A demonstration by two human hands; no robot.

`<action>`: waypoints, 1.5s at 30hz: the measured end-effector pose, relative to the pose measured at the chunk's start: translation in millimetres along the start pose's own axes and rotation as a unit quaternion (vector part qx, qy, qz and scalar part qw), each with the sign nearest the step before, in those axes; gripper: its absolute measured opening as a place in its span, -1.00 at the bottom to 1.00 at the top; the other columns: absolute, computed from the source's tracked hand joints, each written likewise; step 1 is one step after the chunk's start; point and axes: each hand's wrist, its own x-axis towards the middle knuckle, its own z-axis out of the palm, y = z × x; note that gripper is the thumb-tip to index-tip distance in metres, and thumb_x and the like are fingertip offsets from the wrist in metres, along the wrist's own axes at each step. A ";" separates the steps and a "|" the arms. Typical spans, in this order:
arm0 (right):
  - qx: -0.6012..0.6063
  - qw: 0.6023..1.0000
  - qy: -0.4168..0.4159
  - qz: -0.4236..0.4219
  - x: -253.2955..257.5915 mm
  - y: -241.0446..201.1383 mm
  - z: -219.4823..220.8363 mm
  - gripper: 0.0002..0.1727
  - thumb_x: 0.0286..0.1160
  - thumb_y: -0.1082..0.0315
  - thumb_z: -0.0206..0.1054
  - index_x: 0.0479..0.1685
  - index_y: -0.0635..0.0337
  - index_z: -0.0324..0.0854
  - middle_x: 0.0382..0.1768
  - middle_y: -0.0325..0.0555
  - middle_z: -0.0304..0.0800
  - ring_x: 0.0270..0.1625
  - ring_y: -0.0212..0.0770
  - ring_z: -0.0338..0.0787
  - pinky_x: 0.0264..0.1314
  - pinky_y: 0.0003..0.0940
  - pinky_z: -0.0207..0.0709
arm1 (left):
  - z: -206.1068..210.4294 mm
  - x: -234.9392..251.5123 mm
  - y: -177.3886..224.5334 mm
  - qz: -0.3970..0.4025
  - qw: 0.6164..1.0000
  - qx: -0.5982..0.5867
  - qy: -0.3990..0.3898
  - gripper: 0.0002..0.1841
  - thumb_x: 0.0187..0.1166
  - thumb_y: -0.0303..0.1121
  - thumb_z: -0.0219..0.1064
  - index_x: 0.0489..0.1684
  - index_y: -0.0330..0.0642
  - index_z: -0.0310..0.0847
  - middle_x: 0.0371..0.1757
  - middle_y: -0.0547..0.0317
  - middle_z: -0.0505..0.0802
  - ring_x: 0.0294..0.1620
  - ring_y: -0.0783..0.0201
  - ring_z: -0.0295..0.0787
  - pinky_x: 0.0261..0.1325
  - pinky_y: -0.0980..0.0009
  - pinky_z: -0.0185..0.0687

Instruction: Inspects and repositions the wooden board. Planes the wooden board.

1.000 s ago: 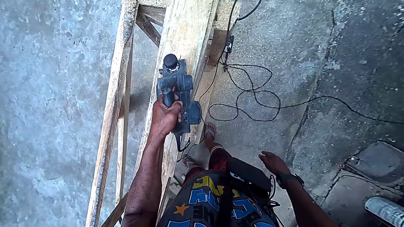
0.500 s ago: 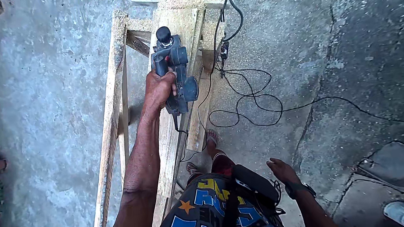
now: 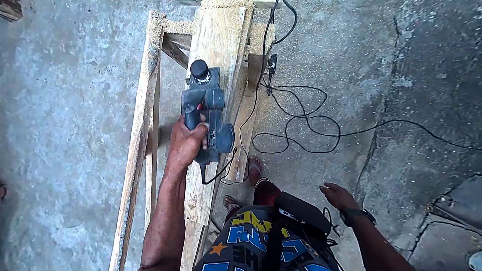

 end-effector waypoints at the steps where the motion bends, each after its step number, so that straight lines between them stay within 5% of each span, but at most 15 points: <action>1: -0.009 1.000 -0.001 -0.011 -2.1 -5.3 4.9 -0.46 0.79 0.12 0.19 0.56 0.33 0.52 0.34 0.36 0.73 0.45 0.32 0.68 0.56 0.32 0.40 | -5.2 -22.5 -12.6 -0.007 1.000 -0.001 0.002 -0.76 0.48 -0.39 0.30 0.06 -0.20 0.58 -0.67 0.19 0.66 -0.73 0.28 0.62 -0.56 0.35 0.69; 9: -0.078 0.994 -0.030 -0.069 -33.8 -28.7 56.2 -0.45 0.79 0.11 0.15 0.59 0.30 0.50 0.36 0.31 0.73 0.48 0.26 0.67 0.60 0.26 0.38 | -24.7 -164.5 -91.0 -0.022 0.998 -0.053 0.029 -0.75 0.40 -0.43 0.30 0.01 -0.28 0.58 -0.65 0.30 0.69 -0.73 0.34 0.63 -0.59 0.40 0.70; 15: -0.106 0.991 -0.059 -0.049 -51.3 -6.9 85.7 -0.42 0.78 0.07 0.16 0.60 0.28 0.49 0.36 0.28 0.74 0.48 0.25 0.68 0.62 0.26 0.38 | -28.2 -174.2 -107.3 -0.032 0.998 -0.045 0.020 -0.75 0.40 -0.44 0.31 0.01 -0.29 0.56 -0.62 0.29 0.70 -0.72 0.33 0.64 -0.59 0.41 0.70; 27: -0.043 0.998 -0.035 0.003 -29.9 2.0 56.5 -0.45 0.78 0.10 0.19 0.57 0.30 0.52 0.34 0.33 0.74 0.46 0.30 0.68 0.57 0.29 0.40 | -2.0 -58.6 -53.8 -0.034 0.999 -0.001 -0.008 -0.79 0.47 -0.45 0.31 0.02 -0.25 0.59 -0.67 0.24 0.71 -0.69 0.34 0.68 -0.50 0.42 0.72; 35: -0.003 0.999 -0.029 -0.021 -12.4 -19.5 30.1 -0.45 0.79 0.12 0.19 0.59 0.30 0.50 0.31 0.32 0.76 0.40 0.27 0.73 0.54 0.27 0.44 | 19.3 31.8 -6.7 -0.021 0.999 0.015 -0.035 -0.79 0.58 -0.41 0.28 0.11 -0.18 0.57 -0.66 0.14 0.66 -0.77 0.27 0.61 -0.67 0.40 0.63; 41: -0.001 0.999 -0.022 -0.023 -6.0 -7.8 16.5 -0.46 0.79 0.13 0.19 0.58 0.31 0.50 0.30 0.32 0.77 0.39 0.26 0.74 0.53 0.26 0.46 | 40.7 110.1 18.6 0.011 0.999 -0.008 -0.037 -0.86 0.57 -0.46 0.28 -0.04 -0.28 0.55 -0.66 0.19 0.66 -0.75 0.31 0.62 -0.62 0.39 0.69; 45: 0.010 0.996 0.049 -0.068 -11.2 -16.9 -2.9 -0.44 0.79 0.09 0.17 0.59 0.30 0.49 0.34 0.32 0.73 0.39 0.27 0.74 0.52 0.29 0.47 | 43.7 160.0 43.0 0.016 0.999 -0.024 -0.031 -0.89 0.61 -0.45 0.25 -0.06 -0.28 0.52 -0.63 0.21 0.64 -0.76 0.33 0.59 -0.63 0.40 0.70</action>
